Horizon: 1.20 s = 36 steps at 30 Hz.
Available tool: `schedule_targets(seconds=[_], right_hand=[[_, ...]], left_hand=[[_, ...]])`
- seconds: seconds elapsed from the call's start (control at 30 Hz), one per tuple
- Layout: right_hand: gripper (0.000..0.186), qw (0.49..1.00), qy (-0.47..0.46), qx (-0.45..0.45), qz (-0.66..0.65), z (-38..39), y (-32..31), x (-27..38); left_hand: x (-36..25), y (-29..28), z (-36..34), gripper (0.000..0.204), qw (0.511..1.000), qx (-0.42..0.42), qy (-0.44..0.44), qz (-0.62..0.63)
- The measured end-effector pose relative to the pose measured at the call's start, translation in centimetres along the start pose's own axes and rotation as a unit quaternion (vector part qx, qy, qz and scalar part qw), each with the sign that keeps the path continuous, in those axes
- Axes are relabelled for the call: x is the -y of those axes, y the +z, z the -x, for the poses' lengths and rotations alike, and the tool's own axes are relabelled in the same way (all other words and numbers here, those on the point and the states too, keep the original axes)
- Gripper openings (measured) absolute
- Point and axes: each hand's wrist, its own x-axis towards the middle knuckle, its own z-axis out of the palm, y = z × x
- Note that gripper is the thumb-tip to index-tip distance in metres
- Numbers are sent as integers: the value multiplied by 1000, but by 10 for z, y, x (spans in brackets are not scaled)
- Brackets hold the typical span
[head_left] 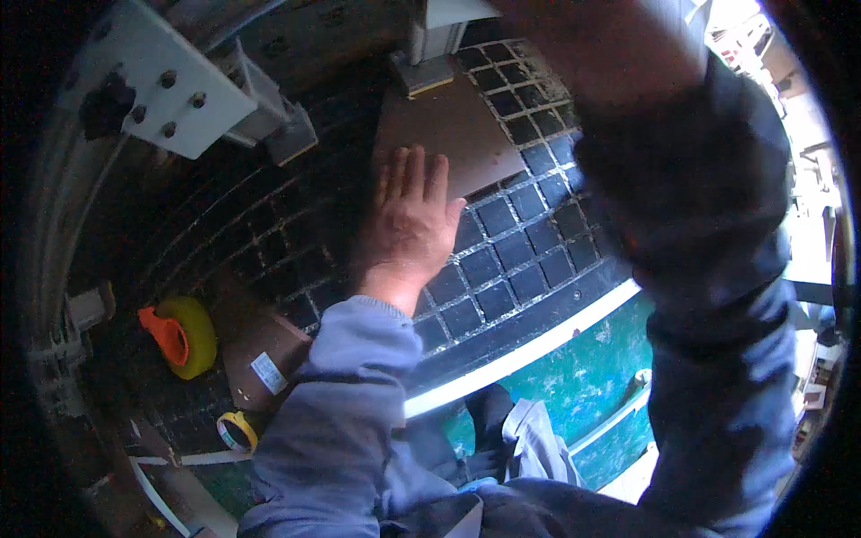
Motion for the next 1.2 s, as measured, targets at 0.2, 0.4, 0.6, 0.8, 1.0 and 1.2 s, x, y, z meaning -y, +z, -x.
schedule_targets(seconds=[0.2, 0.4, 0.6, 0.8, 1.0, 1.2], right_hand=[[30, 956, 283, -59, 52, 186, 49, 13], [28, 902, 414, -92, 77, 289, 111, 31], [35, 892, 442, -83, 45, 290, 110, 35], [57, 882, 466, -70, 5, 285, 98, 39], [53, 877, 470, -96, 12, 285, 99, 38], [25, 851, 476, -219, -4, 288, 105, 36]], left_hand=[[-3, -4, 2, 59, 997, 61, -11, -46], [10, 8, 5, 58, 994, 26, 29, -104], [13, 8, 5, 57, 993, 44, 32, -105], [13, 9, 6, 58, 992, 54, 25, -110], [16, 12, 7, 57, 991, 58, 25, -114], [17, 11, 8, 58, 990, 62, 25, -121]])
